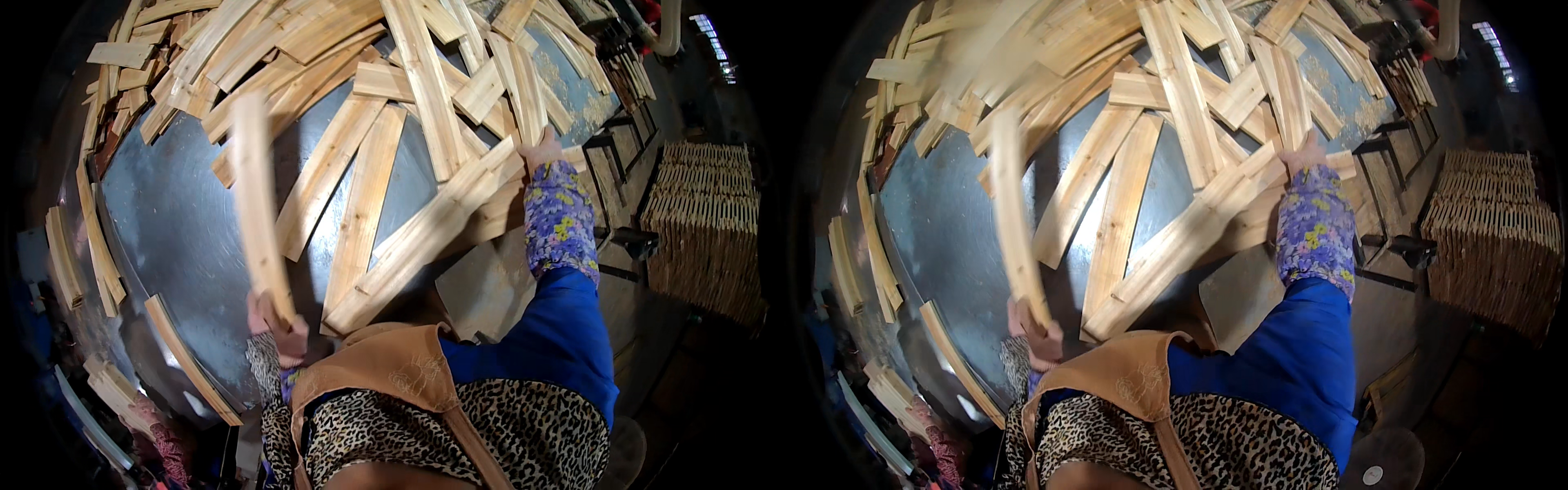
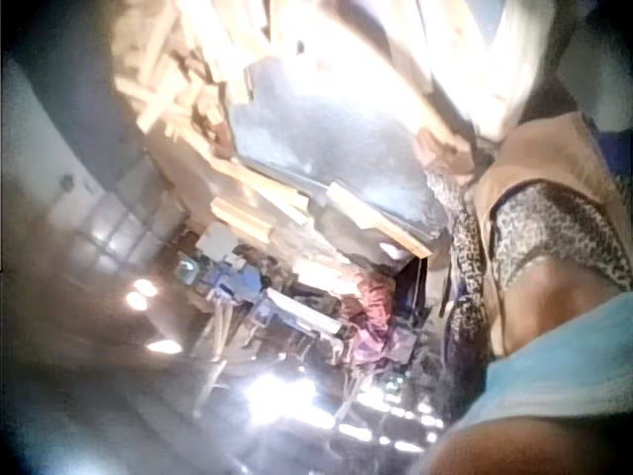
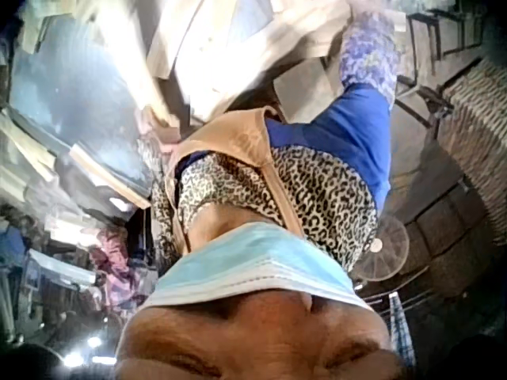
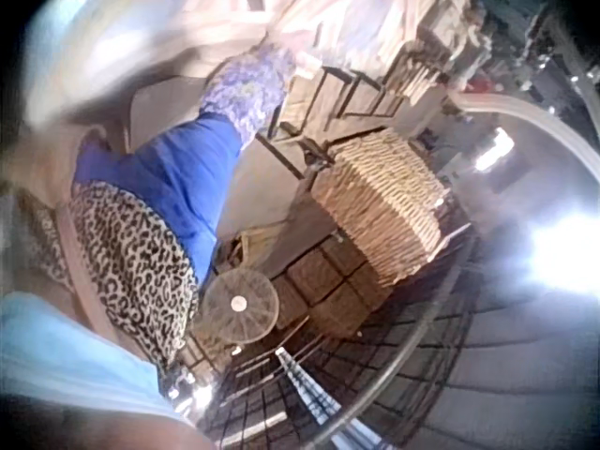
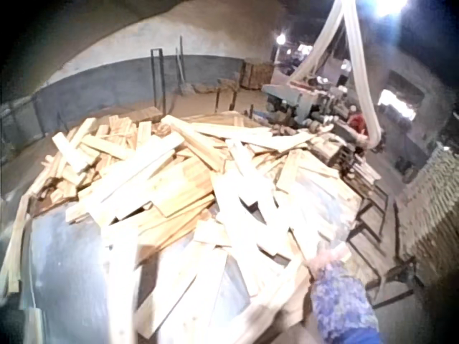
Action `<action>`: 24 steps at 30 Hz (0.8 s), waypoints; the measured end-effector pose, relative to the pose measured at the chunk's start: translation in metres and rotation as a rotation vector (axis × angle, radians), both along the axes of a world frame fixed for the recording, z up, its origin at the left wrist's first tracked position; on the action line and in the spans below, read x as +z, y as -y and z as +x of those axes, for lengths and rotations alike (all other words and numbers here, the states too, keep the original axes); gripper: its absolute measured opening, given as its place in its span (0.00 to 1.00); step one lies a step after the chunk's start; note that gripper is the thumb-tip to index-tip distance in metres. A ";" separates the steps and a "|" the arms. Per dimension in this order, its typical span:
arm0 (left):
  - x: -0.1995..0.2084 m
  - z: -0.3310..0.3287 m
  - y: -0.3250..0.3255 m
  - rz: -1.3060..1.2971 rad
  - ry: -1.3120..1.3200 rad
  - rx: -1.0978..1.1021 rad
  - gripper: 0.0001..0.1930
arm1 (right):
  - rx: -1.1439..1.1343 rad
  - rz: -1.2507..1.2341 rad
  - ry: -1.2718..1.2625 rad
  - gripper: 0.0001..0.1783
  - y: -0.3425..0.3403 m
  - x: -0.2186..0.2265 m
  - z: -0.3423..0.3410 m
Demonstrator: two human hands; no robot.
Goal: The person sorts a large pile of wooden planks on a metal table, picking them up one by one and arranging them into a neat stack. The person handles the planks by hand, aligning them carefully to form a uniform pile.
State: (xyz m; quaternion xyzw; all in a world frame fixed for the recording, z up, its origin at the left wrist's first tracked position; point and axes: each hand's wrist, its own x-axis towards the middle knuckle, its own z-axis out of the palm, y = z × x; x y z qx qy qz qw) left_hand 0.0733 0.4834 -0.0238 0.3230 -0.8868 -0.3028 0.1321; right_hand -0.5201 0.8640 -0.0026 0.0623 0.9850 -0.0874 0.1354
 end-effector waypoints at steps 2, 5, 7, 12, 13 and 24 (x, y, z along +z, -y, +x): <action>0.006 -0.053 -0.015 -0.053 -0.053 -0.228 0.38 | 0.027 -0.099 -0.027 0.62 -0.019 -0.007 -0.013; 0.025 -0.114 -0.055 -0.034 0.089 -0.534 0.33 | -0.058 -0.511 -0.002 0.63 -0.026 -0.003 0.010; 0.007 -0.126 -0.082 -0.107 0.138 -0.708 0.41 | -0.122 -0.594 -0.129 0.59 -0.073 -0.025 0.023; 0.003 -0.125 -0.102 -0.063 0.470 -0.794 0.50 | -0.397 -1.256 0.073 0.30 -0.064 0.028 0.140; 0.004 -0.121 -0.095 -0.022 0.422 -0.755 0.49 | -0.428 -1.405 0.092 0.28 -0.069 0.030 0.157; 0.035 0.044 0.045 1.066 -0.272 0.007 0.54 | -0.382 -1.935 1.045 0.41 0.131 0.006 0.339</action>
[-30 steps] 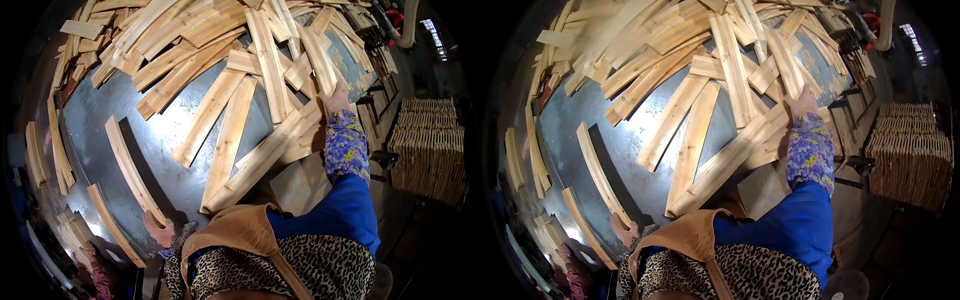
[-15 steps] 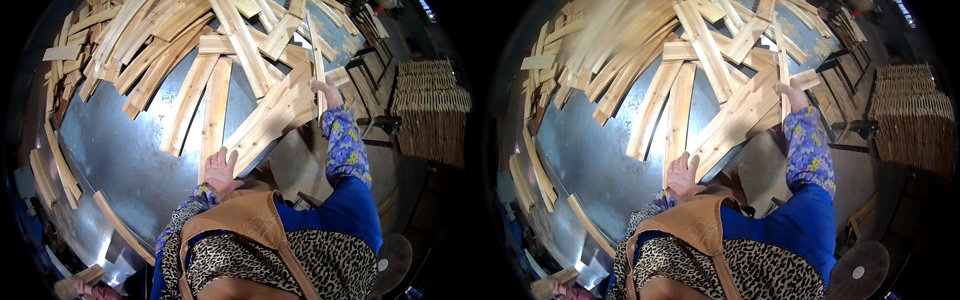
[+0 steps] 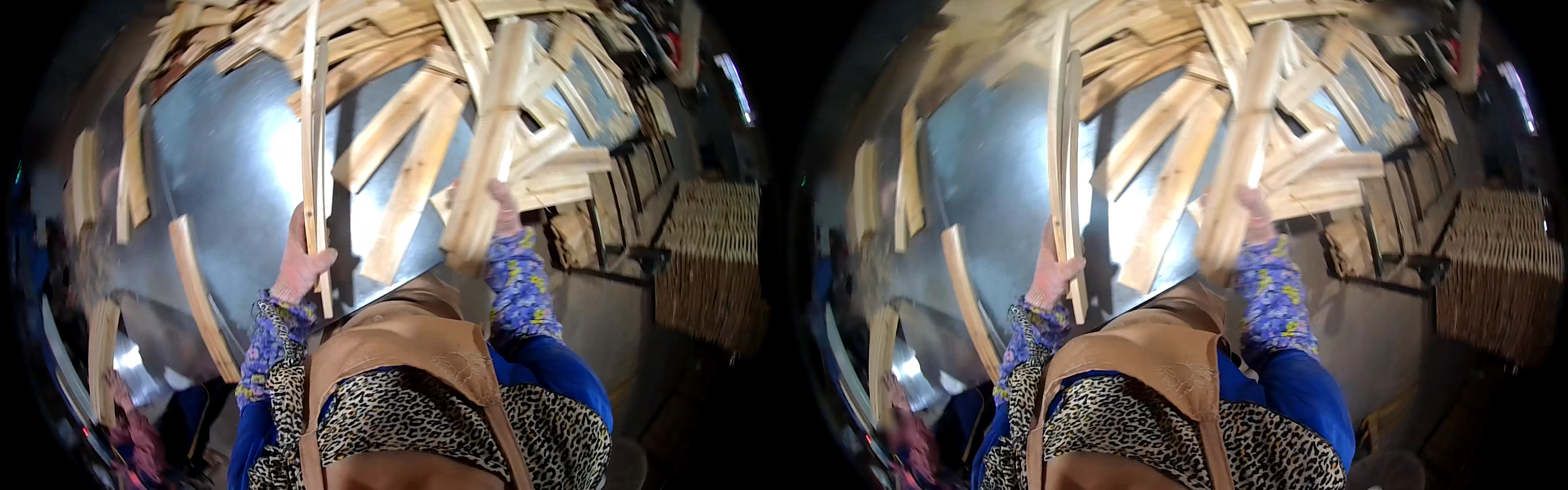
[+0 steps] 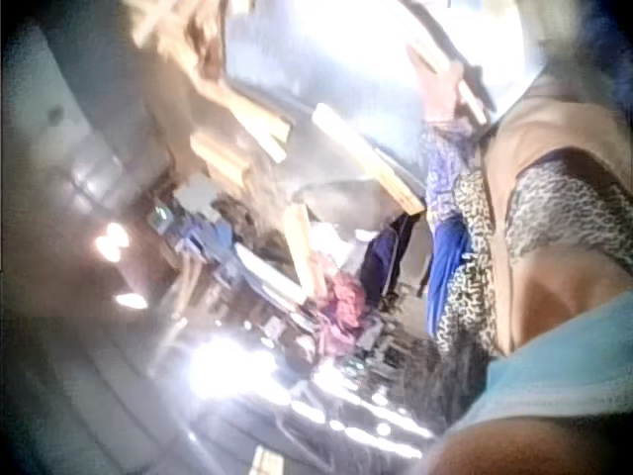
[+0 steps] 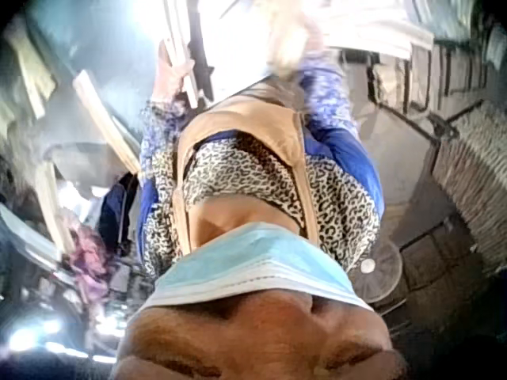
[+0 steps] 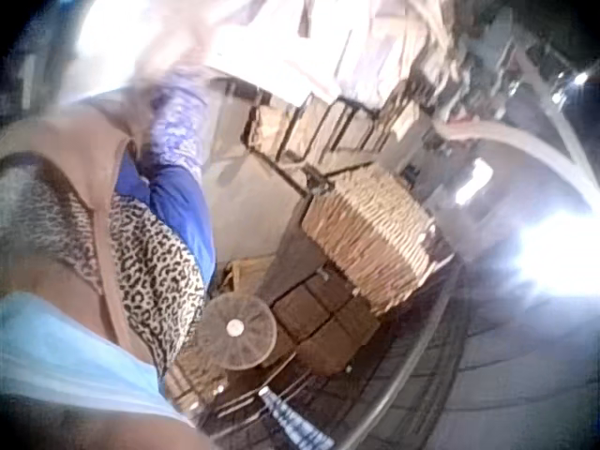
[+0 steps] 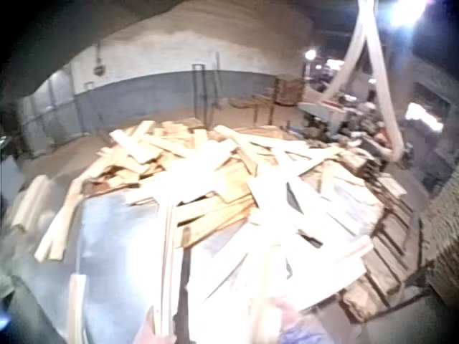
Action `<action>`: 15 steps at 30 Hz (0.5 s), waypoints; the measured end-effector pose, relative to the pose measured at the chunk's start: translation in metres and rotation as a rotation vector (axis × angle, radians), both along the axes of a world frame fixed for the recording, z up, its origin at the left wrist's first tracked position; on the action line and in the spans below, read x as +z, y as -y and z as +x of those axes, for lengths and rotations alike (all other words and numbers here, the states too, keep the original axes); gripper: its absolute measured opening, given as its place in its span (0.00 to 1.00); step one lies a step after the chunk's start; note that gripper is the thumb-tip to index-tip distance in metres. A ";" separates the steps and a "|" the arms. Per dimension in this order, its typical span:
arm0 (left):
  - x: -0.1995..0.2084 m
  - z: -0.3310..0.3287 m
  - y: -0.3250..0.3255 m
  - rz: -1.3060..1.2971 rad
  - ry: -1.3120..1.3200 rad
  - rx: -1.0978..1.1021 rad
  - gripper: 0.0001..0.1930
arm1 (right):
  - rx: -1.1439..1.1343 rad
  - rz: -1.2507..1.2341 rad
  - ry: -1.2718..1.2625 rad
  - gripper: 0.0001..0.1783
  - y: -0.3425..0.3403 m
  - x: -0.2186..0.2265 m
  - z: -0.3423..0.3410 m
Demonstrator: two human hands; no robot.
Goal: The person sorts a large pile of wooden planks on a metal table, picking them up one by one and arranging them into a neat stack. The person handles the planks by hand, aligning them carefully to form a uniform pile.
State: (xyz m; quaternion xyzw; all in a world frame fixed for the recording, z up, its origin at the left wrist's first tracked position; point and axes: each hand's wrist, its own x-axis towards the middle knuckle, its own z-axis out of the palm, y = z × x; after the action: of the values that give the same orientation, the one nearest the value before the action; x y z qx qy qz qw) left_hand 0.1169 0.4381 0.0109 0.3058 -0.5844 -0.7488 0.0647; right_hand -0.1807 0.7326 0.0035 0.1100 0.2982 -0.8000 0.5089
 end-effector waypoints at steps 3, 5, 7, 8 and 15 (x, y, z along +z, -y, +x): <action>-0.016 0.035 0.012 -0.077 0.122 0.047 0.51 | 0.384 0.246 -0.318 0.22 0.107 -0.059 0.071; -0.019 0.053 0.004 -0.271 0.266 -0.016 0.50 | 0.722 0.498 -0.905 0.29 0.169 -0.053 0.152; -0.010 0.061 -0.013 -0.357 0.430 0.046 0.53 | 0.782 0.522 -1.288 0.34 0.201 -0.077 0.213; -0.024 0.066 -0.018 -0.336 0.446 0.152 0.53 | 0.763 0.415 -1.234 0.35 0.200 -0.091 0.214; -0.087 0.115 -0.042 -0.023 0.279 0.706 0.49 | 1.097 0.825 -2.312 0.44 0.230 -0.021 0.024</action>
State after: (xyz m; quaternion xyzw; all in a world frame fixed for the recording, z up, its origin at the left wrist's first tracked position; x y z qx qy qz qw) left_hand 0.2317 0.4799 -0.0763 0.5868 -0.4547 -0.6248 0.2419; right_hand -0.1571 0.5029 -0.0171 -0.6120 0.7763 0.0197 0.1495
